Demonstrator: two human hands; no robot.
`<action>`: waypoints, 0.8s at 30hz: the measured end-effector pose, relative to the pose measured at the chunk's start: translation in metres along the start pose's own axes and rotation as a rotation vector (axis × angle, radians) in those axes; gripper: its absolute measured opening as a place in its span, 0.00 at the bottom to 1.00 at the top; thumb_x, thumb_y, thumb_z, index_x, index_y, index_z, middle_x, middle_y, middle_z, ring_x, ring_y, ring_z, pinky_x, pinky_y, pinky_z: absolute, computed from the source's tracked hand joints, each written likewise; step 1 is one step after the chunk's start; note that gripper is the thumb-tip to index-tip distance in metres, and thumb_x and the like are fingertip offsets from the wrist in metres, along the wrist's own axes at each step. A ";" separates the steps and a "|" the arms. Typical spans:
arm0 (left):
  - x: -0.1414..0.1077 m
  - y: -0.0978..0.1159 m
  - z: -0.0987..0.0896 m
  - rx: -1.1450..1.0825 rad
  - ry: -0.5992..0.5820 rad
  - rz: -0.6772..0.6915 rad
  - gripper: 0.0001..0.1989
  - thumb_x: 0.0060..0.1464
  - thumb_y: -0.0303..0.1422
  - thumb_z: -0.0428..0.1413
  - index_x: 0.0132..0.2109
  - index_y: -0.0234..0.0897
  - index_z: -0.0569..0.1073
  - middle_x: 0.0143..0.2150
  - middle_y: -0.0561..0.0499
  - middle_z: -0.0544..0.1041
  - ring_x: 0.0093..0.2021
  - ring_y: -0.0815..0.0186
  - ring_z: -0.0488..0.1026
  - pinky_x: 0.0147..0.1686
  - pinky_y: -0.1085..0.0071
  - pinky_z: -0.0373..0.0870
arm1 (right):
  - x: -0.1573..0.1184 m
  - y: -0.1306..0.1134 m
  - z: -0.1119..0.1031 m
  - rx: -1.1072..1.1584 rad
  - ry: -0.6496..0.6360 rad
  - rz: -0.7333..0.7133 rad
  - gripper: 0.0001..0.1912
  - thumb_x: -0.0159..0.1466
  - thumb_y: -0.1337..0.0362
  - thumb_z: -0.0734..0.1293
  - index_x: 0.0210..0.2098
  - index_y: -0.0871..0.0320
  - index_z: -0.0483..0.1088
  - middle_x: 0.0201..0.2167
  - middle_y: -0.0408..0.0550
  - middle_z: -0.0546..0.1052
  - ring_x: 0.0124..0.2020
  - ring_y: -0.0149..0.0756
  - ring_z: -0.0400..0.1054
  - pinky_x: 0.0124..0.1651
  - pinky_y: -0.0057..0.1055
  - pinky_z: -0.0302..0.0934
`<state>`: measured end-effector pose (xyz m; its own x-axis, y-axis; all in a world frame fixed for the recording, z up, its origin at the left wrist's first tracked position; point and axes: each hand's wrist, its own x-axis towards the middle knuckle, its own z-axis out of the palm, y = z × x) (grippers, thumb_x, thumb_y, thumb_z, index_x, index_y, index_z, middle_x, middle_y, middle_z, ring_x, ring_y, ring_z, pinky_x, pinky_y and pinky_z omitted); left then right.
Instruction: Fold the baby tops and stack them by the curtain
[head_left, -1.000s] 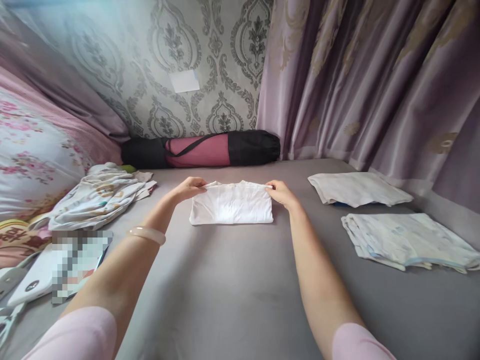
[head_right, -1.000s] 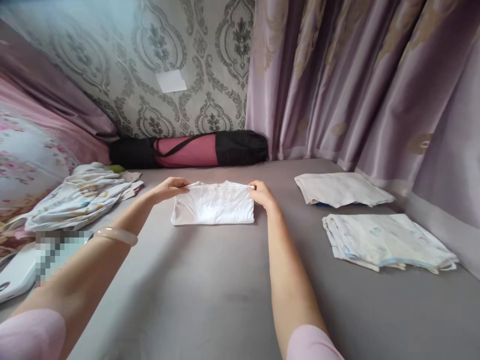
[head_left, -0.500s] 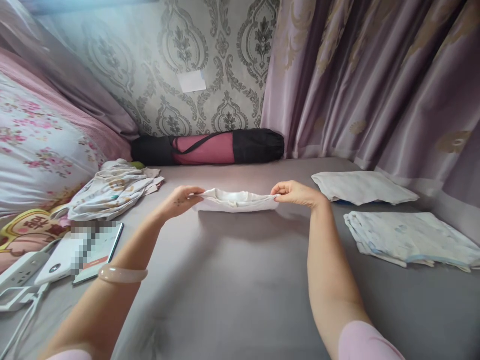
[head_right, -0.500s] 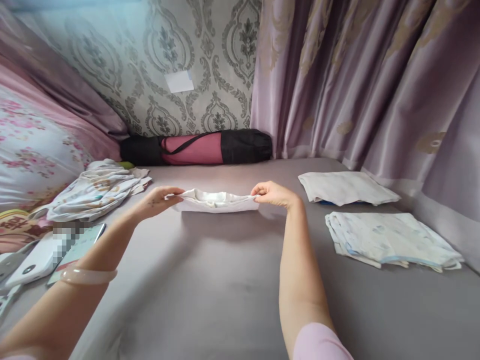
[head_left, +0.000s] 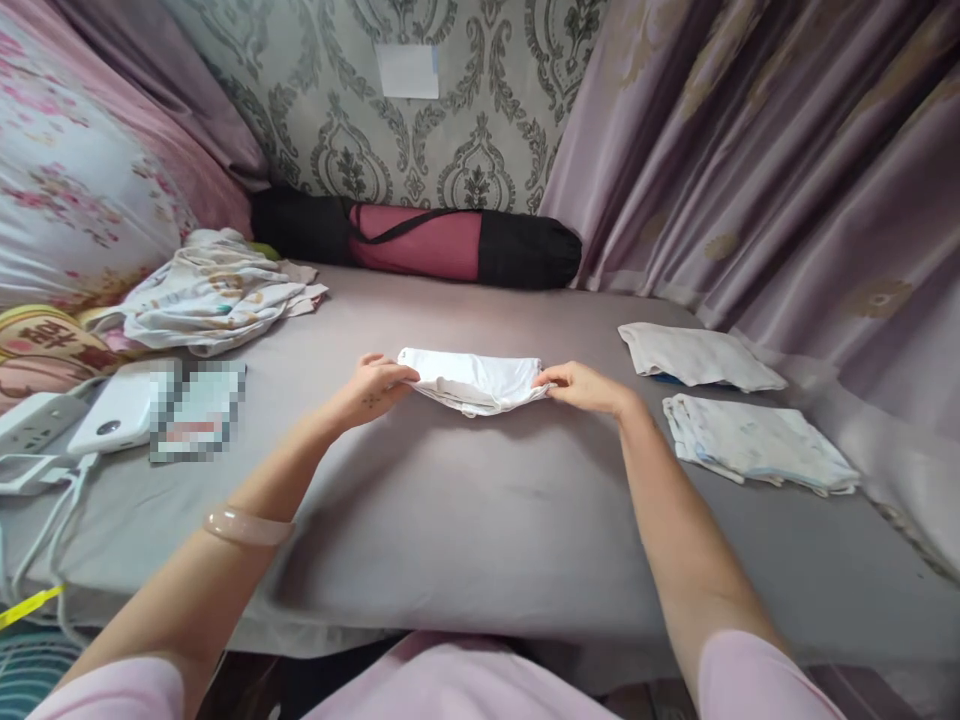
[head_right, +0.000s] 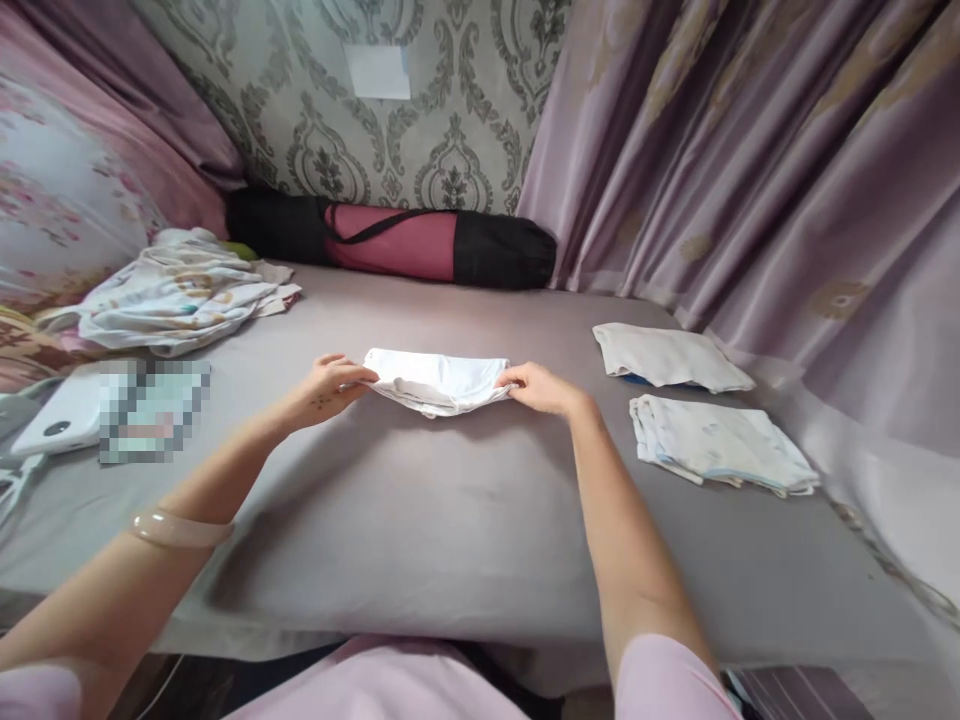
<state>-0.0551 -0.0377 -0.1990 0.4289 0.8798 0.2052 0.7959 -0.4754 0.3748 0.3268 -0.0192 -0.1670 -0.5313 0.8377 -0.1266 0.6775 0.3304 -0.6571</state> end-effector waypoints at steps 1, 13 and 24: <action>-0.003 0.000 0.001 0.005 -0.007 0.005 0.16 0.59 0.38 0.46 0.45 0.40 0.77 0.40 0.48 0.80 0.44 0.62 0.75 0.65 0.57 0.49 | -0.006 0.000 0.006 -0.010 0.042 -0.010 0.19 0.57 0.71 0.60 0.43 0.57 0.79 0.42 0.44 0.81 0.42 0.37 0.73 0.48 0.29 0.63; -0.035 0.010 -0.008 -0.040 -0.165 0.053 0.19 0.54 0.29 0.44 0.47 0.43 0.76 0.47 0.52 0.80 0.50 0.63 0.74 0.68 0.51 0.40 | -0.049 -0.022 0.020 -0.034 0.004 0.030 0.19 0.59 0.73 0.61 0.45 0.56 0.78 0.49 0.46 0.80 0.51 0.40 0.71 0.57 0.34 0.61; 0.026 0.058 0.046 -0.016 0.027 0.057 0.21 0.60 0.25 0.42 0.58 0.33 0.68 0.58 0.38 0.72 0.62 0.56 0.67 0.62 0.58 0.62 | 0.043 -0.065 0.097 -0.406 0.266 -0.015 0.26 0.69 0.70 0.51 0.64 0.64 0.63 0.65 0.56 0.65 0.68 0.41 0.55 0.69 0.39 0.45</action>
<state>0.0217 -0.0421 -0.2135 0.4615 0.8508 0.2514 0.7633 -0.5252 0.3762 0.2104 -0.0464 -0.2022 -0.4304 0.8959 0.1099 0.8426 0.4424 -0.3072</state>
